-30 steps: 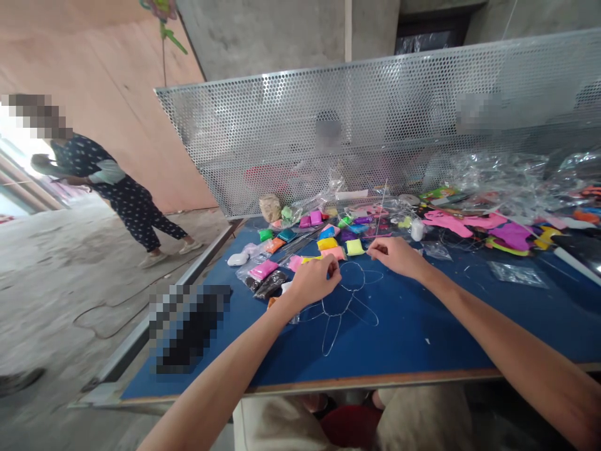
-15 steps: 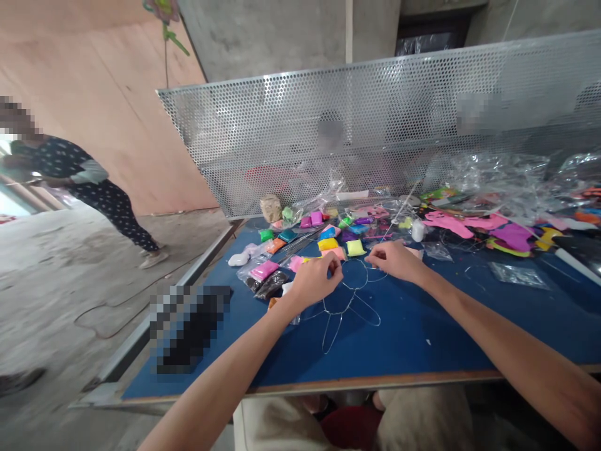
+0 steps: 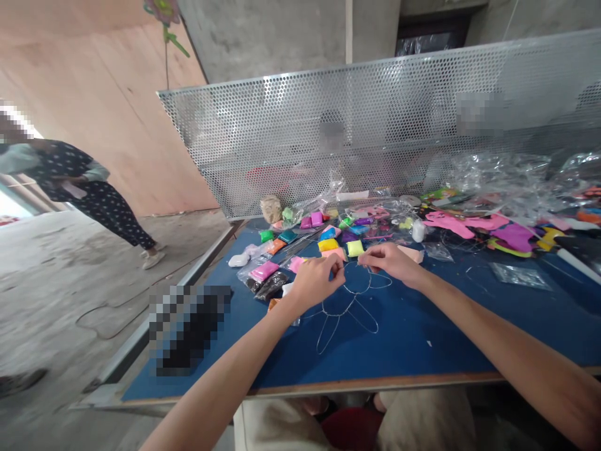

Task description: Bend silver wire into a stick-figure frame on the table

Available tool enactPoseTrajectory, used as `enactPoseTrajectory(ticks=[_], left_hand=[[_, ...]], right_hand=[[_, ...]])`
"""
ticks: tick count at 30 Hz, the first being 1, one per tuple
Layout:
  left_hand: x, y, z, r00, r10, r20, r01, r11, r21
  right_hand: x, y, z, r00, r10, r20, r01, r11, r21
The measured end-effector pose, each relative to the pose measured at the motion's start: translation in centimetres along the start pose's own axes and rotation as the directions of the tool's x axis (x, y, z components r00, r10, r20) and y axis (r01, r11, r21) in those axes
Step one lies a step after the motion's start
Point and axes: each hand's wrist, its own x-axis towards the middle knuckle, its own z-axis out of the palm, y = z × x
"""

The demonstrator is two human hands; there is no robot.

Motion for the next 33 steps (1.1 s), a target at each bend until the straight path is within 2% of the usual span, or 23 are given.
enactPoseTrajectory(ticks=[13, 24, 29, 33], left_hand=[[0.2, -0.1, -0.4, 0.997, 0.072, 0.021, -0.074, 0.989, 0.126], [0.0, 0.2, -0.2, 0.995, 0.093, 0.035, -0.094, 0.994, 0.049], [-0.2, 0.5, 0.0, 0.997, 0.075, 0.017, -0.076, 0.986, 0.151], [-0.2, 0.5, 0.4, 0.991, 0.129, -0.018, -0.120, 0.957, 0.265]], right_hand=[[0.0, 0.2, -0.1, 0.996, -0.037, 0.076, 0.040, 0.999, -0.035], [-0.1, -0.3, 0.8, 0.994, -0.049, 0.094, 0.054, 0.997, -0.048], [-0.1, -0.2, 0.8, 0.992, -0.038, 0.120, 0.041, 0.999, -0.025], [0.0, -0.2, 0.8, 0.986, -0.051, 0.158, 0.051, 0.999, 0.004]])
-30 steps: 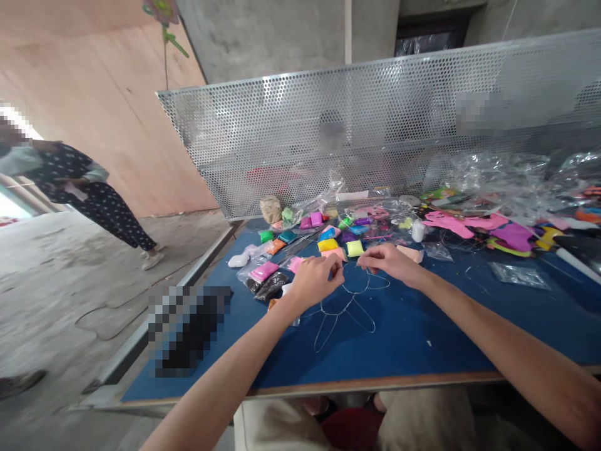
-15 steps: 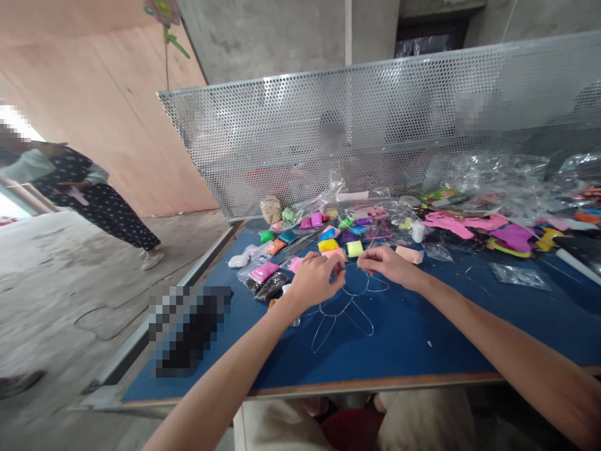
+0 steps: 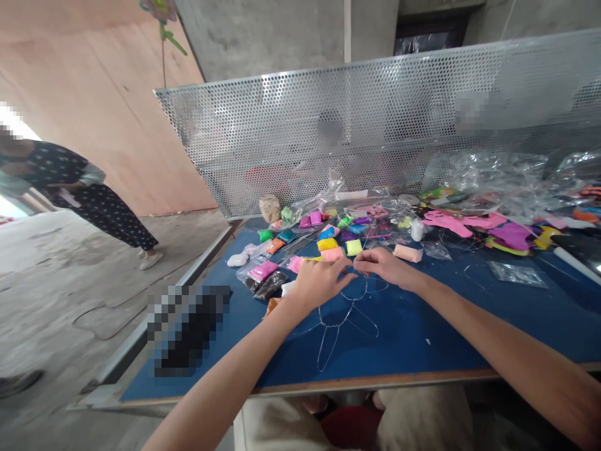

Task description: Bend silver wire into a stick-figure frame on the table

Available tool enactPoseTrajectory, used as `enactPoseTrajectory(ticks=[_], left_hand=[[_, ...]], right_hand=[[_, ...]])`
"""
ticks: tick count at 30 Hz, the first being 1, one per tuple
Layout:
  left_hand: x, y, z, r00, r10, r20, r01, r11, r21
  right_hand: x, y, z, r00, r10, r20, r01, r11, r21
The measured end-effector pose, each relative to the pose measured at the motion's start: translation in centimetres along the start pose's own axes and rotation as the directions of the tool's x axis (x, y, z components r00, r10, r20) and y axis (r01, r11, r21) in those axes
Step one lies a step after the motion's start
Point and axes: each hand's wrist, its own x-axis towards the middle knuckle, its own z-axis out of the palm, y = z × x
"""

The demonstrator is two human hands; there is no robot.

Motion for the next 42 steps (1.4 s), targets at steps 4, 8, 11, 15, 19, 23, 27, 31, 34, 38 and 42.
enactPoseTrajectory(ticks=[4, 8, 11, 15, 19, 23, 27, 31, 34, 38, 42], left_hand=[[-0.1, -0.4, 0.5, 0.988, 0.106, -0.110, -0.101, 0.994, 0.049], [-0.2, -0.9, 0.4, 0.954, 0.245, -0.172, -0.234, 0.969, 0.079], [-0.2, -0.9, -0.2, 0.935, 0.309, -0.173, -0.295, 0.950, 0.101], [-0.1, -0.5, -1.0, 0.957, 0.239, -0.165, -0.240, 0.971, 0.010], [0.1, -0.4, -1.2, 0.998, 0.025, -0.057, -0.038, 0.970, -0.241], [0.3, -0.8, -1.5, 0.999, -0.022, 0.028, 0.030, 0.956, -0.292], [0.5, -1.2, -1.8, 0.989, 0.147, 0.009, -0.142, 0.972, -0.185], [0.6, -1.2, -1.6, 0.956, 0.292, 0.009, -0.291, 0.956, -0.031], [0.6, -1.0, -1.3, 0.948, 0.317, 0.013, -0.318, 0.947, 0.051], [0.5, -1.1, -0.9, 0.952, 0.305, 0.016, -0.304, 0.952, -0.015], [0.6, -1.3, -0.9, 0.958, 0.287, 0.002, -0.287, 0.957, -0.030]], right_hand=[[0.1, 0.1, 0.1, 1.000, -0.002, 0.031, 0.001, 1.000, 0.027], [0.1, 0.2, 0.3, 0.999, -0.014, 0.030, 0.014, 1.000, -0.003], [0.0, -0.1, 0.3, 0.998, -0.049, 0.027, 0.050, 0.998, -0.032], [-0.4, -1.0, 0.3, 0.995, -0.093, 0.021, 0.095, 0.990, -0.106], [-1.0, -2.1, 0.5, 0.992, -0.124, -0.011, 0.119, 0.966, -0.228], [-1.2, -2.5, 0.8, 0.991, -0.127, -0.047, 0.107, 0.949, -0.295], [-1.1, -2.4, 0.8, 0.995, -0.103, 0.013, 0.102, 0.957, -0.270], [-1.0, -2.2, 0.6, 0.997, -0.037, 0.061, 0.051, 0.969, -0.244], [-0.9, -2.0, 0.4, 0.998, -0.022, 0.061, 0.035, 0.975, -0.221], [-1.0, -2.0, 0.4, 0.997, -0.043, 0.059, 0.055, 0.975, -0.215], [-1.2, -2.2, 0.5, 0.999, -0.036, 0.039, 0.043, 0.982, -0.184]])
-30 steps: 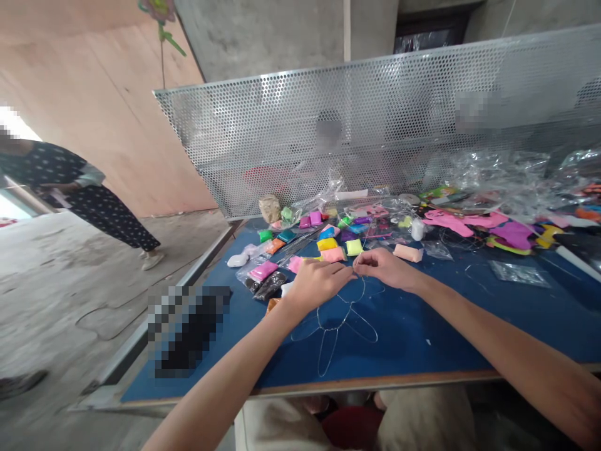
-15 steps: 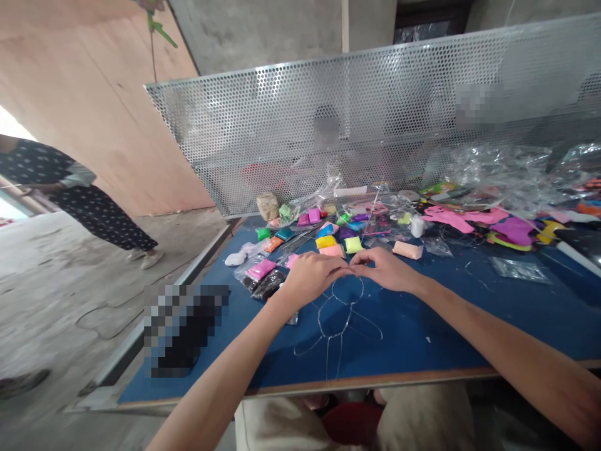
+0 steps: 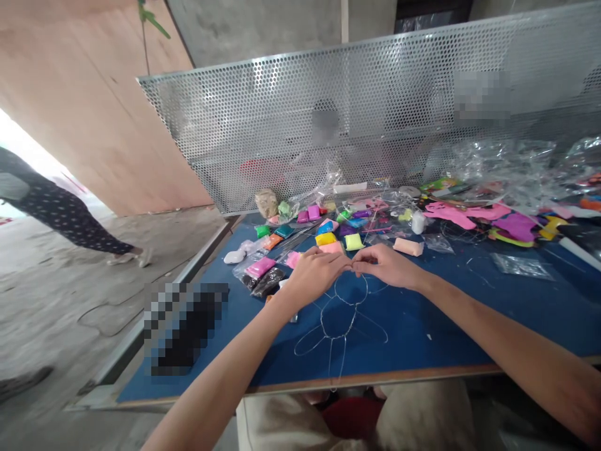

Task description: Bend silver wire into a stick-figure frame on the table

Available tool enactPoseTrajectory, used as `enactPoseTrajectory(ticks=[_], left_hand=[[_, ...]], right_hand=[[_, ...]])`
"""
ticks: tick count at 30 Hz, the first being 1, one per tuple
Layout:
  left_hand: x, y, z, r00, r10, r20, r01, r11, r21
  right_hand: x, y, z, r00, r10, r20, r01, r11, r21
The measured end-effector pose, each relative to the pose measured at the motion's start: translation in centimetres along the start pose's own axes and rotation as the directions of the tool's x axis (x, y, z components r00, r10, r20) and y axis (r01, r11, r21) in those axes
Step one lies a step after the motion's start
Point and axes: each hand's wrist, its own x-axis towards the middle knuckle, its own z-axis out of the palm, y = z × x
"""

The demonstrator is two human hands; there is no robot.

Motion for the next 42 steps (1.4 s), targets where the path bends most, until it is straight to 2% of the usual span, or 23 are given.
enactPoseTrajectory(ticks=[5, 11, 14, 20, 28, 34, 38, 40, 42], left_hand=[[0.0, -0.1, -0.1, 0.999, 0.012, -0.040, -0.009, 0.997, 0.080], [0.0, 0.1, 0.0, 0.999, 0.021, -0.046, -0.014, 0.990, 0.141], [-0.1, 0.0, -0.2, 1.000, 0.003, -0.025, -0.002, 0.999, 0.046], [-0.5, -0.6, -0.6, 0.997, -0.044, 0.068, 0.061, 0.955, -0.290], [-0.5, -0.9, -1.2, 0.994, -0.014, 0.112, 0.055, 0.925, -0.377], [-0.5, -1.2, -0.5, 0.997, -0.063, 0.039, 0.074, 0.894, -0.442], [-0.1, -1.2, -0.8, 0.994, -0.099, 0.043, 0.106, 0.824, -0.556], [0.1, -1.2, -1.1, 0.988, -0.113, 0.102, 0.152, 0.742, -0.653], [0.1, -1.2, -1.1, 0.971, -0.136, 0.195, 0.237, 0.616, -0.751]], right_hand=[[0.0, -0.1, 0.2, 0.999, 0.023, -0.048, -0.019, 0.995, 0.101], [0.1, 0.1, 0.3, 1.000, 0.023, -0.020, -0.020, 0.985, 0.170], [0.0, 0.1, 0.3, 0.999, 0.023, -0.026, -0.019, 0.988, 0.151], [-0.2, -0.2, 0.4, 0.999, -0.029, -0.018, 0.030, 0.997, 0.066], [-0.3, -0.5, 0.8, 0.997, -0.067, -0.035, 0.067, 0.998, 0.009], [-0.4, -1.1, 0.9, 0.988, -0.102, -0.113, 0.099, 0.995, -0.033], [-0.5, -1.6, 1.1, 0.979, -0.143, -0.144, 0.134, 0.989, -0.067], [-0.6, -1.8, 1.3, 0.975, -0.163, -0.150, 0.152, 0.985, -0.084], [-0.7, -2.1, 1.6, 0.967, -0.192, -0.169, 0.176, 0.978, -0.108]])
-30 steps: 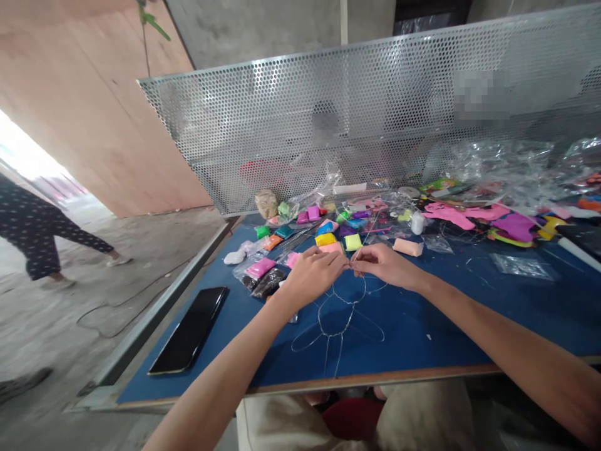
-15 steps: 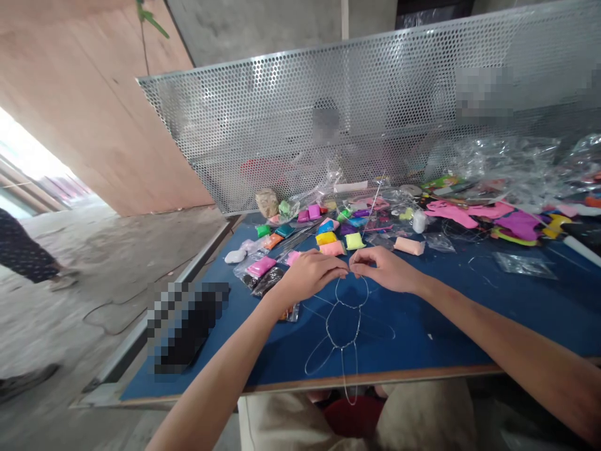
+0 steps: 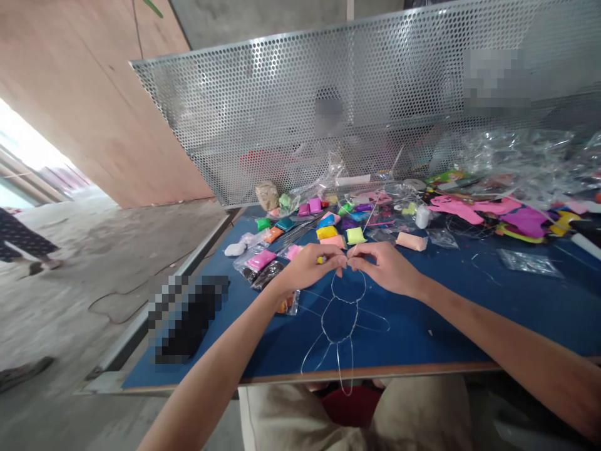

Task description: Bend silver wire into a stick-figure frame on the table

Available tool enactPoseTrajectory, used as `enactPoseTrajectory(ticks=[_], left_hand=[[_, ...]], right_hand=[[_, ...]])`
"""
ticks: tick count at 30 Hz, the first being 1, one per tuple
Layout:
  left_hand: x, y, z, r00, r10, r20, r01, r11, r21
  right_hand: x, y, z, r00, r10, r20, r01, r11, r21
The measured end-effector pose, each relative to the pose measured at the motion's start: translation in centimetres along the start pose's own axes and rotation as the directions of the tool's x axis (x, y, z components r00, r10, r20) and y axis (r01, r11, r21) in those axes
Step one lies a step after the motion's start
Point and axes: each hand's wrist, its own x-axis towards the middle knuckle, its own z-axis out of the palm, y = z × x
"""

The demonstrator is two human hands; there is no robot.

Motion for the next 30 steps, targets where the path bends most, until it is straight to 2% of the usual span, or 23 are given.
enactPoseTrajectory(ticks=[4, 7, 10, 13, 15, 17, 20, 24, 26, 30], left_hand=[[-0.2, -0.8, 0.6, 0.983, -0.156, 0.102, 0.181, 0.925, -0.335], [-0.2, -0.9, 1.0, 0.976, -0.187, 0.116, 0.218, 0.889, -0.402], [-0.2, -0.2, 0.0, 0.988, -0.155, 0.013, 0.153, 0.953, -0.260], [-0.7, 0.4, -2.1, 0.987, -0.112, -0.113, 0.107, 0.993, -0.051], [-1.2, 0.4, -3.1, 0.972, -0.095, -0.214, 0.108, 0.993, 0.049], [-1.5, 0.2, -3.3, 0.952, -0.058, -0.301, 0.103, 0.986, 0.134], [-1.5, 0.2, -1.7, 0.948, 0.016, -0.316, 0.086, 0.948, 0.308], [-1.2, 0.8, 1.3, 0.950, 0.103, -0.296, 0.108, 0.779, 0.618], [-1.0, 0.9, 2.2, 0.944, 0.127, -0.305, 0.123, 0.722, 0.681], [-0.9, 0.8, 3.1, 0.938, 0.159, -0.307, 0.120, 0.682, 0.722]], right_hand=[[-0.3, -0.7, 0.2, 0.999, -0.045, -0.015, 0.045, 0.999, -0.023], [-0.4, -1.0, -0.1, 1.000, -0.029, -0.003, 0.029, 0.999, -0.028], [-0.2, -0.6, -0.8, 0.999, 0.047, -0.005, -0.047, 0.999, -0.015], [0.1, 0.4, -1.3, 0.989, 0.147, 0.030, -0.148, 0.989, 0.013], [0.3, 1.2, -1.4, 0.978, 0.205, 0.047, -0.206, 0.978, 0.023], [0.4, 1.9, -1.4, 0.969, 0.242, 0.043, -0.244, 0.969, 0.032], [0.4, 2.3, -1.2, 0.964, 0.260, 0.057, -0.262, 0.965, 0.034], [0.4, 2.3, -1.0, 0.971, 0.226, 0.081, -0.231, 0.972, 0.044], [0.4, 2.4, -0.9, 0.973, 0.217, 0.077, -0.221, 0.974, 0.049], [0.4, 2.4, -0.6, 0.981, 0.186, 0.048, -0.189, 0.981, 0.049]])
